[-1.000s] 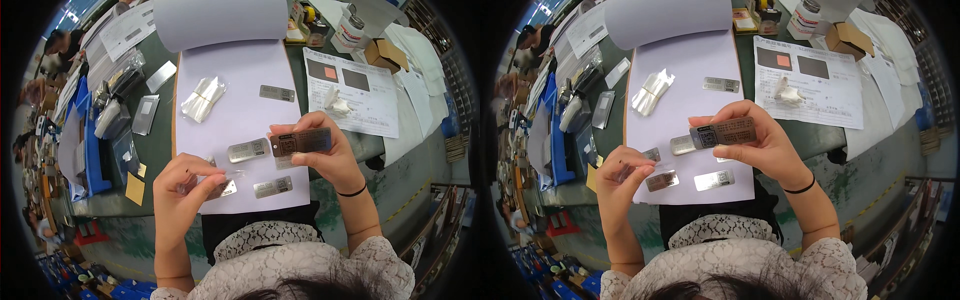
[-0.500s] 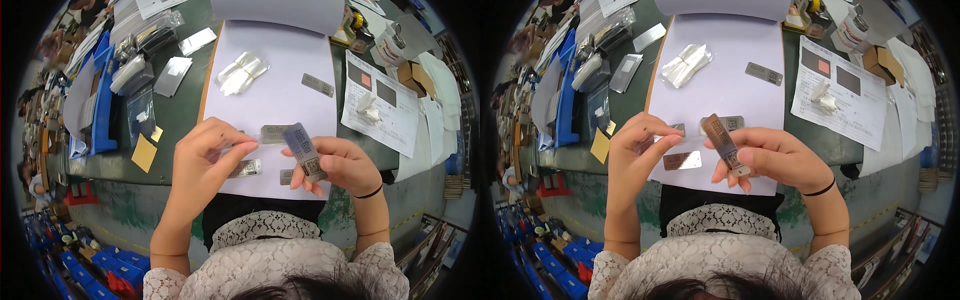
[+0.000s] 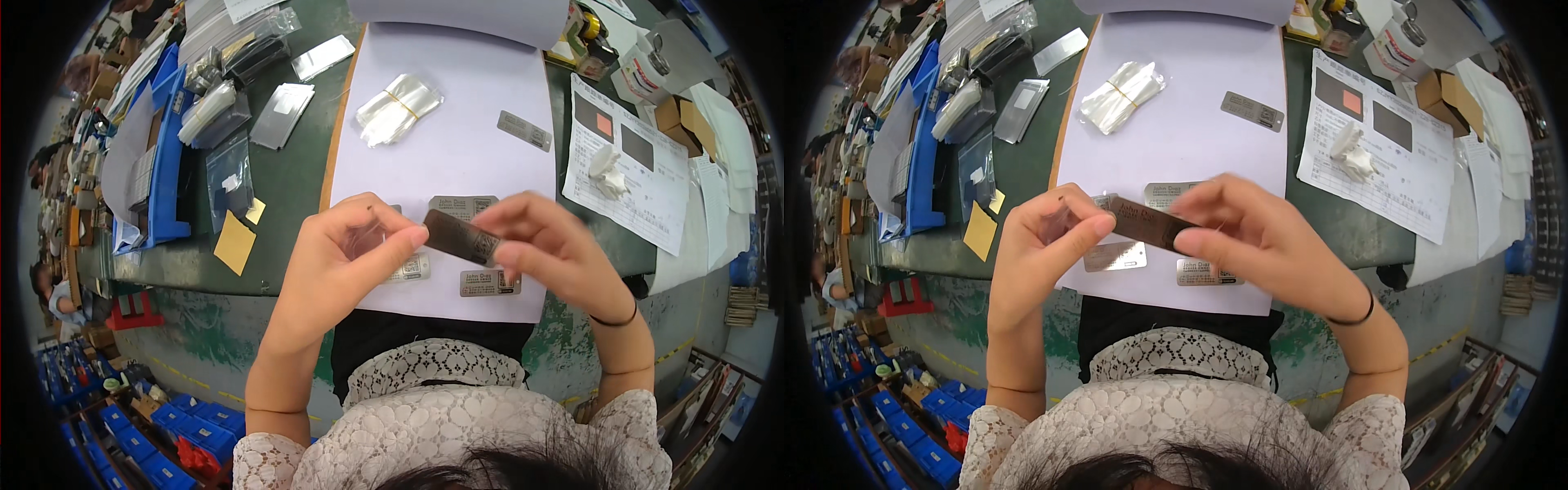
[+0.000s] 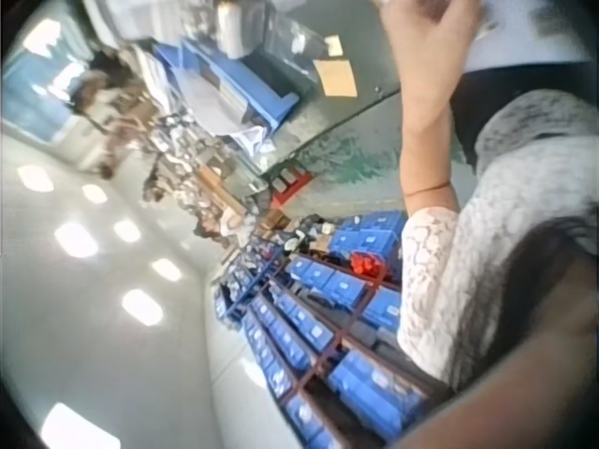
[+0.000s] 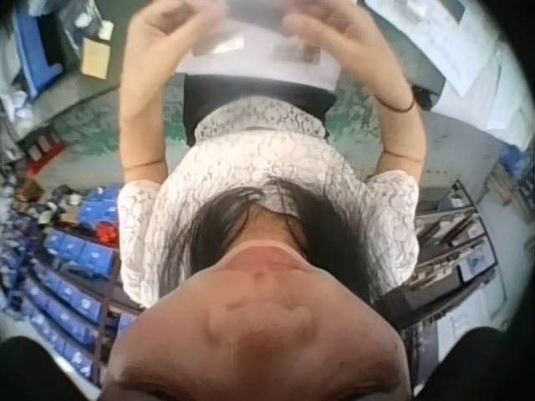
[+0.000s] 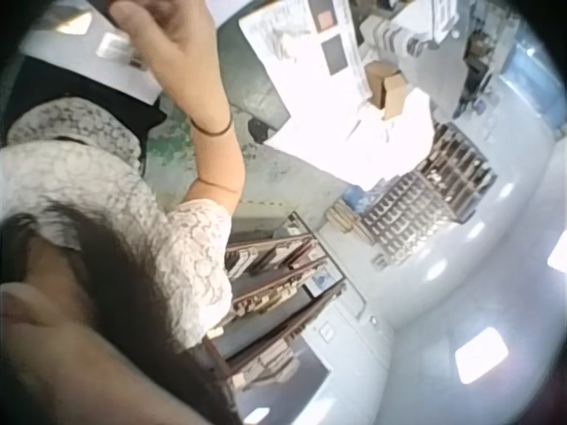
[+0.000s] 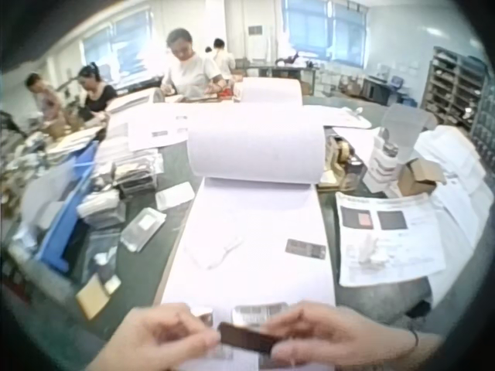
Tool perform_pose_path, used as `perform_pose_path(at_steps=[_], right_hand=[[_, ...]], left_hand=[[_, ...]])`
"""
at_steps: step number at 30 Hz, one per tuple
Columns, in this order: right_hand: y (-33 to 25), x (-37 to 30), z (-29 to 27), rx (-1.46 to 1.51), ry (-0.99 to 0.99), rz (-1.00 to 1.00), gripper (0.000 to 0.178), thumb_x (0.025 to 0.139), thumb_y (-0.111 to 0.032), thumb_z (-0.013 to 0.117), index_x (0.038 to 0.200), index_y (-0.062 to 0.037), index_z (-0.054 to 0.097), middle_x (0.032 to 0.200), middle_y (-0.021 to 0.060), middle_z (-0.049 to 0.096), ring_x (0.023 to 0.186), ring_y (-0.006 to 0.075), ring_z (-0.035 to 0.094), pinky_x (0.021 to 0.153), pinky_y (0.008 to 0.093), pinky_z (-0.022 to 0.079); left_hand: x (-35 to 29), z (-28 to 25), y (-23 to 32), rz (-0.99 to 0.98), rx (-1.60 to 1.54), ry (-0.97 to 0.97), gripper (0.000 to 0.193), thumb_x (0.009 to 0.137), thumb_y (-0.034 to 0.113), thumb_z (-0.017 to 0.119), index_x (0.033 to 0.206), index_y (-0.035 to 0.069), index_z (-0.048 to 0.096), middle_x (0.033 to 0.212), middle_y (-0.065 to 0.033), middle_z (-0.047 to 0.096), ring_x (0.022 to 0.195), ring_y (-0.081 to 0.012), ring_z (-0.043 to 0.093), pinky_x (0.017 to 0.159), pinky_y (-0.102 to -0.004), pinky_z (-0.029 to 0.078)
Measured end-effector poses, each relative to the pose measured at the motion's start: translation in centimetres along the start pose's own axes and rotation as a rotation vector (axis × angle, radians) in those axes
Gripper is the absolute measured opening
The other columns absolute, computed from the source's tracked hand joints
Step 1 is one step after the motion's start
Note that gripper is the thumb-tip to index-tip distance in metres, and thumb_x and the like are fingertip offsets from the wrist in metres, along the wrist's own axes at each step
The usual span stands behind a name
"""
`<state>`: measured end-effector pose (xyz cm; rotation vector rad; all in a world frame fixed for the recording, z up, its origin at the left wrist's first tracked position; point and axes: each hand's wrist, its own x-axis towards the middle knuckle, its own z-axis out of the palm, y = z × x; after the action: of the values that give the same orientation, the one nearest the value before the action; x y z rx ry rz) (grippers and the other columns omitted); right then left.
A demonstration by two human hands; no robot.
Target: Inspecting, cleaning, and packaging small engraved metal nameplates at a workstation.
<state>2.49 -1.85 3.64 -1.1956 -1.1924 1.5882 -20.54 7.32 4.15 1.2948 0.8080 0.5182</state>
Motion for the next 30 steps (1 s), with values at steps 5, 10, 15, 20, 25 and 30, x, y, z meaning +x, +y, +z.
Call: perform_pose_path(at_steps=[5,10,15,20,25,30], right_hand=[[-0.9,0.5,1.4,-1.153,0.267,-0.637,0.046,0.072,-0.003,0.076,0.115,-0.0031,0.061,0.1,0.0078,0.063,0.086,0.0219,0.056,0.075,0.0326,0.047],[-0.8,0.9,1.2,-1.248,0.358,-0.677,0.047,0.071,-0.002,0.074,0.116,-0.0022,0.062,0.099,0.0072,0.061,0.085,0.0236,0.057,0.075,0.0347,0.046],[0.1,0.5,-0.7,-0.527,0.328,-0.473,0.044,0.076,0.004,0.069,0.118,-0.0004,0.058,0.105,0.0082,0.063,0.097,0.0192,0.06,0.083,0.0326,0.049],[0.4,0.3,-1.4,0.052,0.206,-0.44,0.042,0.078,0.01,0.066,0.115,-0.0015,0.05,0.116,0.0174,0.062,0.113,0.0234,0.06,0.094,0.0338,0.05],[0.4,0.4,-1.1,0.145,0.158,-0.458,0.042,0.078,0.011,0.066,0.114,-0.0023,0.049,0.118,0.0207,0.061,0.118,0.0274,0.058,0.095,0.0354,0.051],[0.5,0.5,-0.9,0.137,0.11,-0.478,0.042,0.078,0.011,0.066,0.114,-0.0021,0.049,0.118,0.0216,0.062,0.118,0.0273,0.058,0.098,0.0374,0.05]], left_hand=[[0.0,0.9,-0.2,-0.047,-0.057,0.063,0.007,0.089,0.005,0.068,0.087,-0.002,0.066,0.079,0.0037,0.056,0.07,-0.0005,0.048,0.06,-0.0168,0.036],[-0.1,0.9,-0.5,0.029,-0.046,0.043,0.007,0.087,0.005,0.069,0.087,-0.002,0.068,0.084,0.002,0.056,0.073,-0.0012,0.049,0.062,-0.0186,0.038],[-0.3,-0.2,-0.5,0.08,0.054,0.039,0.006,0.084,0.004,0.072,0.087,0.0,0.07,0.086,0.0003,0.058,0.071,-0.0019,0.047,0.06,-0.0186,0.035],[-0.4,-0.4,-0.5,0.046,0.085,0.017,0.005,0.082,0.004,0.074,0.085,0.001,0.072,0.086,0.0001,0.06,0.067,-0.0016,0.044,0.057,-0.0184,0.032],[-0.4,-0.2,-0.5,0.041,0.086,0.012,0.005,0.079,0.003,0.076,0.082,0.002,0.072,0.085,0.0001,0.06,0.066,-0.0013,0.045,0.057,-0.0186,0.032],[-0.2,0.0,-0.5,0.013,0.059,-0.007,0.006,0.079,0.002,0.076,0.082,0.002,0.071,0.085,-0.0003,0.061,0.067,-0.0016,0.047,0.058,-0.0187,0.033]])
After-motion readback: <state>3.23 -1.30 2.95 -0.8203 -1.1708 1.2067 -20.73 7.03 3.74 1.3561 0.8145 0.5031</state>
